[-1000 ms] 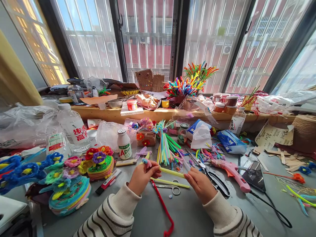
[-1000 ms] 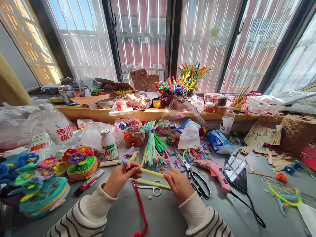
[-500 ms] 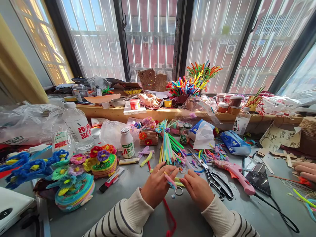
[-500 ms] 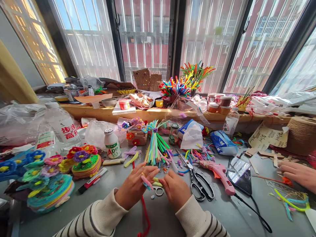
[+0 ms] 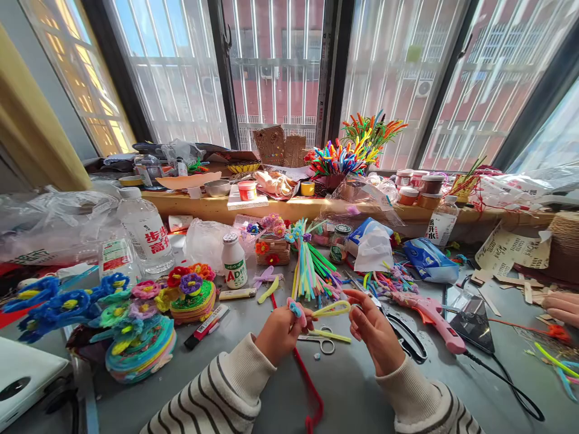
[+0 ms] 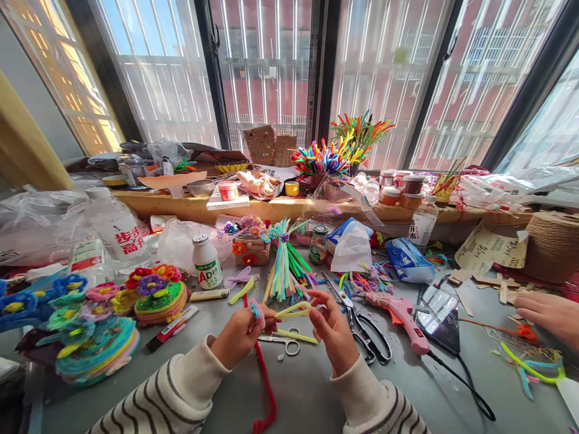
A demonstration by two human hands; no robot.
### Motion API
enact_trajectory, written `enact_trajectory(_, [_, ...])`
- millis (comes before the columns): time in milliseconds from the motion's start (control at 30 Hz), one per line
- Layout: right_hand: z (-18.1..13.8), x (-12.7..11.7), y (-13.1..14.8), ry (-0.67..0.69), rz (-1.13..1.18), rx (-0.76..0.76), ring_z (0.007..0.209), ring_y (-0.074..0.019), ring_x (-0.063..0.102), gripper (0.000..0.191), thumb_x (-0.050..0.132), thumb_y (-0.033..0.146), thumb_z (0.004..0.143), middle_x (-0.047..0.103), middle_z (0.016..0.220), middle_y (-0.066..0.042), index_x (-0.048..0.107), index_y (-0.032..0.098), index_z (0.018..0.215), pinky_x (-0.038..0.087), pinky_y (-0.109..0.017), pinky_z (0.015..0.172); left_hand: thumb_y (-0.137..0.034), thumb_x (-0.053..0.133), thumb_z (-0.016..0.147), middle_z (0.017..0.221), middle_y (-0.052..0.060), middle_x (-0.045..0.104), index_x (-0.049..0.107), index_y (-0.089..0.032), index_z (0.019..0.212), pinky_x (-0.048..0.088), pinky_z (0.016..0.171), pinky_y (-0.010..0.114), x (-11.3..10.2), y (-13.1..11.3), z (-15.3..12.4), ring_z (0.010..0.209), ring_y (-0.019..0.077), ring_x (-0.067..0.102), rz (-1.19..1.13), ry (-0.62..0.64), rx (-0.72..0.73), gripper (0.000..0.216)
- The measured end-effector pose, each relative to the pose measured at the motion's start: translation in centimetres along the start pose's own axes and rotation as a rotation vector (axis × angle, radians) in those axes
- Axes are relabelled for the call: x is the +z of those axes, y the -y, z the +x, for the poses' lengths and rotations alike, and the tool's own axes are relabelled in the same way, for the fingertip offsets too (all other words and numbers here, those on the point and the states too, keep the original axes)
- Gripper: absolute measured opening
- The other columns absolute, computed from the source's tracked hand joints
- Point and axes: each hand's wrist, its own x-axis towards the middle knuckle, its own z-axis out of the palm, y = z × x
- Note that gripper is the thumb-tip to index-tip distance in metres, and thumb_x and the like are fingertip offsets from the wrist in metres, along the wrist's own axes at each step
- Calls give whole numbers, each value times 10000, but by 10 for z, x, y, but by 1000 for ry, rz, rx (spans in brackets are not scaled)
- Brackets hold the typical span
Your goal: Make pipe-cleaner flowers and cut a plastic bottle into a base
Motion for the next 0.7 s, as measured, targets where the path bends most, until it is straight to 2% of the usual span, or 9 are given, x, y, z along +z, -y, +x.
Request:
enact_trajectory(100, [-2, 4, 3, 175, 40, -14, 441, -51, 323, 431, 590, 396, 636, 415, 645, 33, 496, 225, 1020, 260, -176, 371, -298, 435, 724, 612, 63, 602, 593, -143, 741, 458, 531, 241, 1, -11, 0, 521, 128, 542, -275, 94, -186, 222])
enact_trajectory(200, [-4, 8, 2, 231, 35, -19, 412, -47, 330, 295, 553, 397, 672, 423, 609, 31, 571, 196, 887, 267, -191, 371, -350, 481, 695, 574, 47, 609, 607, -160, 731, 449, 515, 233, 2, -19, -2, 488, 125, 539, -362, 197, -265, 231])
enact_trajectory(367, [-4, 10, -3, 143, 139, 40, 372, -46, 319, 248, 568, 401, 655, 394, 460, 49, 602, 157, 682, 230, -185, 353, -395, 507, 667, 587, 52, 625, 624, -155, 723, 448, 522, 221, 3, -22, -2, 503, 129, 563, -417, 266, -329, 273])
enact_trajectory(500, [-3, 12, -2, 34, 227, 112, 382, -43, 320, 271, 621, 416, 591, 404, 418, 48, 625, 152, 656, 203, -176, 364, -386, 520, 661, 576, 43, 616, 613, -131, 705, 445, 525, 207, 3, -22, -1, 493, 110, 558, -457, 289, -345, 275])
enact_trajectory(700, [-3, 15, -2, -33, 293, 146, 381, -42, 314, 261, 652, 414, 547, 404, 401, 47, 625, 159, 592, 191, -172, 356, -408, 523, 650, 571, 34, 612, 606, -134, 687, 448, 539, 218, 5, -21, -1, 496, 110, 552, -497, 347, -366, 289])
